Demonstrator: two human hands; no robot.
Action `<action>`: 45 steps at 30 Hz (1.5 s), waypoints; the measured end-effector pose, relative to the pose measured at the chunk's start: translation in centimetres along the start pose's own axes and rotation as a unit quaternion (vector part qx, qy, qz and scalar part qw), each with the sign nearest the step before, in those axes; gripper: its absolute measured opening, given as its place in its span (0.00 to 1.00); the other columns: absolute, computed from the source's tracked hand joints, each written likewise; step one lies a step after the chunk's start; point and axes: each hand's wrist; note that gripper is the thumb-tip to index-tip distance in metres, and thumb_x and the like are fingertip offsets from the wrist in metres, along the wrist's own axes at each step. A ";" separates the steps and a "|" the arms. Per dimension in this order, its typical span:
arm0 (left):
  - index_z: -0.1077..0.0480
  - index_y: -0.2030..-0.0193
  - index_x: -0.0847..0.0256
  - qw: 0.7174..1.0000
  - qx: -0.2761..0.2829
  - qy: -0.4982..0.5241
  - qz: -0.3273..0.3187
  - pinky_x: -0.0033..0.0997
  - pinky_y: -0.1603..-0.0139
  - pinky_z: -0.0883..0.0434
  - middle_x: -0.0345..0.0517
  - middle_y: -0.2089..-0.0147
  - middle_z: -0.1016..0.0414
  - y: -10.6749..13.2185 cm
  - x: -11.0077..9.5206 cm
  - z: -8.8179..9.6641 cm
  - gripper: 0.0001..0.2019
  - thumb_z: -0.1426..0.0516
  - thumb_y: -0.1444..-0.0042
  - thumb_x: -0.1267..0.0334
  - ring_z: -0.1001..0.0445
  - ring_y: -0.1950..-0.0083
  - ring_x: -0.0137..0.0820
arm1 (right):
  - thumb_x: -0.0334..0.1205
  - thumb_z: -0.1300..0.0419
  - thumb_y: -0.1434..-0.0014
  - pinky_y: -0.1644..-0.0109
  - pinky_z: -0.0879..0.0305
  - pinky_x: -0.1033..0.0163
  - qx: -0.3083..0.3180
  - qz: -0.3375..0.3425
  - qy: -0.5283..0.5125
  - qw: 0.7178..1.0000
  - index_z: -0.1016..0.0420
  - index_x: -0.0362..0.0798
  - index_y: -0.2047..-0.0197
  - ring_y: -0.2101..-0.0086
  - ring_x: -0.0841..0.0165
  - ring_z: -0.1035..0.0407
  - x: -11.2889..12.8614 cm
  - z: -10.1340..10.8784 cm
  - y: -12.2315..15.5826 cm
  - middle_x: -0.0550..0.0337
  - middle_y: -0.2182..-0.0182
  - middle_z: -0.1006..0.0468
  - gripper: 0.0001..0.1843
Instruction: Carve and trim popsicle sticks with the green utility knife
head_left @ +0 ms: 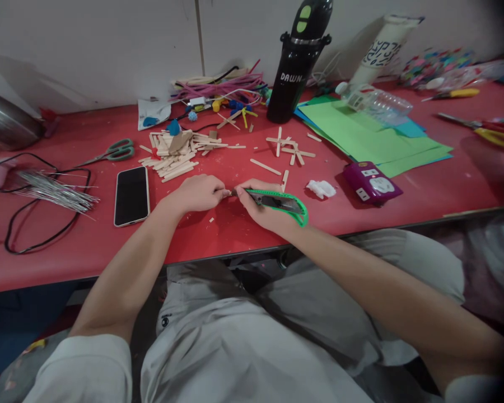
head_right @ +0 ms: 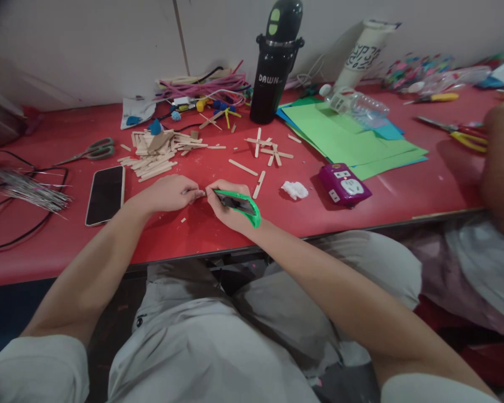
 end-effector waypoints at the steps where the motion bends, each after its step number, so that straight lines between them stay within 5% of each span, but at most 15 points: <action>1: 0.35 0.75 0.59 1.000 0.000 0.000 -0.002 0.33 0.70 0.47 0.45 0.73 0.29 0.0 0.0 0.0 0.19 0.53 0.40 0.51 0.39 0.73 0.30 | 0.46 0.46 0.35 0.64 0.35 0.65 0.000 -0.003 0.001 1.000 0.27 0.49 0.66 0.71 0.69 0.28 0.0 0.0 0.0 0.60 0.73 0.21 0.13; 45: 0.32 0.75 0.58 1.000 0.001 0.003 -0.009 0.33 0.71 0.46 0.45 0.73 0.28 0.1 0.0 0.1 0.17 0.52 0.40 0.55 0.37 0.73 0.31 | 0.48 0.46 0.35 0.61 0.34 0.63 -0.005 -0.021 -0.002 1.000 0.27 0.50 0.65 0.69 0.67 0.26 0.4 0.2 -0.1 0.59 0.72 0.20 0.13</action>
Point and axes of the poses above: each hand's wrist, its own y-axis away from the middle knuckle, its own z-axis out of the back of the hand, x = y × z
